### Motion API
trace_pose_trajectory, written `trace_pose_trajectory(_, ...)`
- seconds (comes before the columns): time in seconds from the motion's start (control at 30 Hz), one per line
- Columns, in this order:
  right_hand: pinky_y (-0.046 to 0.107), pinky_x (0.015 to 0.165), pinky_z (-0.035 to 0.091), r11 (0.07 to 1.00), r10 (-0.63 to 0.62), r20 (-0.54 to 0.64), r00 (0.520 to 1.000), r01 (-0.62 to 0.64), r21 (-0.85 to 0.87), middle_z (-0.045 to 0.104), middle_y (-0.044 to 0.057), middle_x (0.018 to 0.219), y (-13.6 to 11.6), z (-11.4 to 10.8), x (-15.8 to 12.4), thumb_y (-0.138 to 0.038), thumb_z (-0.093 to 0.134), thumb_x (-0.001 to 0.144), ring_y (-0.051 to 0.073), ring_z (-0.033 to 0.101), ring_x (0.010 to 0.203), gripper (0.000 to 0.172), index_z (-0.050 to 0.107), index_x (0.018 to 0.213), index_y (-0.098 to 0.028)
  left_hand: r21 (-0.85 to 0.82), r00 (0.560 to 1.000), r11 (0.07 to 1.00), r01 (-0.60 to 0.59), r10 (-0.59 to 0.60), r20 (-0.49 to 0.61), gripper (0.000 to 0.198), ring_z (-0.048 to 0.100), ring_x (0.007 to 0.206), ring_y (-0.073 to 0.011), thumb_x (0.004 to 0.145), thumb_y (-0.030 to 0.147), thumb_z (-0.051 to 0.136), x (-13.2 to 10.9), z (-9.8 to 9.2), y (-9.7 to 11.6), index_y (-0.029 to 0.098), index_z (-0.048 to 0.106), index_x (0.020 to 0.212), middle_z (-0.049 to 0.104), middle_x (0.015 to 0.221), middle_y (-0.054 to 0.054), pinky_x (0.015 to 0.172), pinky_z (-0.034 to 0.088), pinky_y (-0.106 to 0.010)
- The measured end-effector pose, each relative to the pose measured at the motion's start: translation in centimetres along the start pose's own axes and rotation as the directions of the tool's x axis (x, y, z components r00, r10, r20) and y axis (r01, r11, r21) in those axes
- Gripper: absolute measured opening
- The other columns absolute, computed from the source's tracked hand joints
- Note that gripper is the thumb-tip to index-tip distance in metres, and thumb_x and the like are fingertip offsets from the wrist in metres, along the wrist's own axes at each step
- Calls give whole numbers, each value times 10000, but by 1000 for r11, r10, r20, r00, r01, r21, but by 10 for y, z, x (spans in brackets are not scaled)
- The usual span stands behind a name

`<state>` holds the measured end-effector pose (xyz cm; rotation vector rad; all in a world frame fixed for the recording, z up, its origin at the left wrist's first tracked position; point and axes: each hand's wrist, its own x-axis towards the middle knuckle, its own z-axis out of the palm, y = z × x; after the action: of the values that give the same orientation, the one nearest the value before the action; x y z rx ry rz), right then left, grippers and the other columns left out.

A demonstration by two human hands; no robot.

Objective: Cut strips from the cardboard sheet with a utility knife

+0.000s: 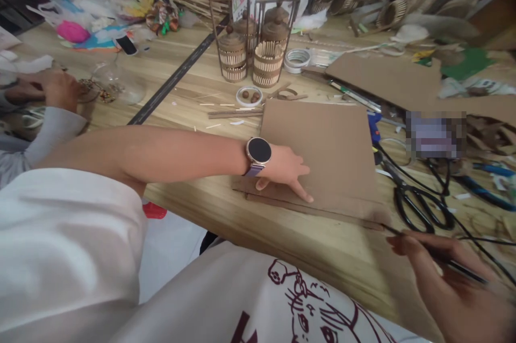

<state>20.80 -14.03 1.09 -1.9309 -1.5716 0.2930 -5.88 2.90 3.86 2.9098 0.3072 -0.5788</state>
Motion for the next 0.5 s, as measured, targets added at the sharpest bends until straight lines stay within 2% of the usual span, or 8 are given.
trace_pose_trajectory(0.03,412,499,506,1000,-9,-7,1000,9,-28,740,63,801,2,-4,2,-491,595,858,310,711,747,155,665,822,-358,7,1000,1000,-1,1,13,1106,534,936,-255,474,-58,784,-1,-2,1,563,533,1355,602,1041,6,668,384,-291)
trace_pose_trajectory(0.1,455,618,545,988,-122,60,991,127,-87,753,71,933,7,-3,8,-481,518,919,328,714,869,199,684,948,-377,41,999,999,-6,5,40,1095,529,950,-256,518,-16,815,-2,-4,2,554,490,1396,604,1077,-8,659,369,-289)
trace_pose_trajectory(0.17,482,788,560,940,-326,202,924,339,-35,752,78,1021,14,6,20,-469,508,941,330,703,986,234,707,999,-361,77,999,997,-6,2,49,1094,525,965,-260,548,28,849,-4,-5,5,542,451,1428,604,1109,-27,643,346,-287)
trace_pose_trajectory(0.23,504,882,544,875,-473,246,846,483,20,747,92,1098,23,19,33,-486,534,937,335,680,1074,265,719,1016,-315,78,1000,997,16,-17,14,1073,522,973,-262,561,65,875,-9,-3,8,516,456,1439,605,1125,-45,629,326,-284)
trace_pose_trajectory(0.3,506,883,537,810,-568,287,772,586,26,750,91,1109,33,30,45,-469,542,942,324,682,1064,266,710,1028,-282,40,996,997,68,-65,-60,995,520,971,-262,593,116,883,-17,2,12,456,491,1443,611,1139,-67,627,337,-279)
trace_pose_trajectory(0.37,487,866,528,766,-613,309,727,643,5,756,86,1088,40,36,53,-433,535,957,300,689,1021,243,702,1014,-266,-2,984,991,131,-130,-119,889,527,980,-264,662,210,875,-29,8,17,380,507,1454,612,1174,-94,658,390,-279)
trace_pose_trajectory(0.43,458,848,517,740,-633,315,708,672,-24,761,79,1050,43,38,59,-411,526,966,275,692,971,230,699,985,-260,-35,970,981,190,-193,-151,768,546,998,-264,767,298,820,-42,17,24,309,503,1467,612,1201,-113,764,457,-308)
trace_pose_trajectory(0.5,431,830,507,734,-626,323,709,676,-61,764,77,1019,42,39,65,-410,523,962,260,692,934,235,700,961,-255,-59,935,961,269,-276,-224,664,534,1121,-286,858,333,745,-54,27,32,241,500,1468,602,1254,-138,913,472,-364)
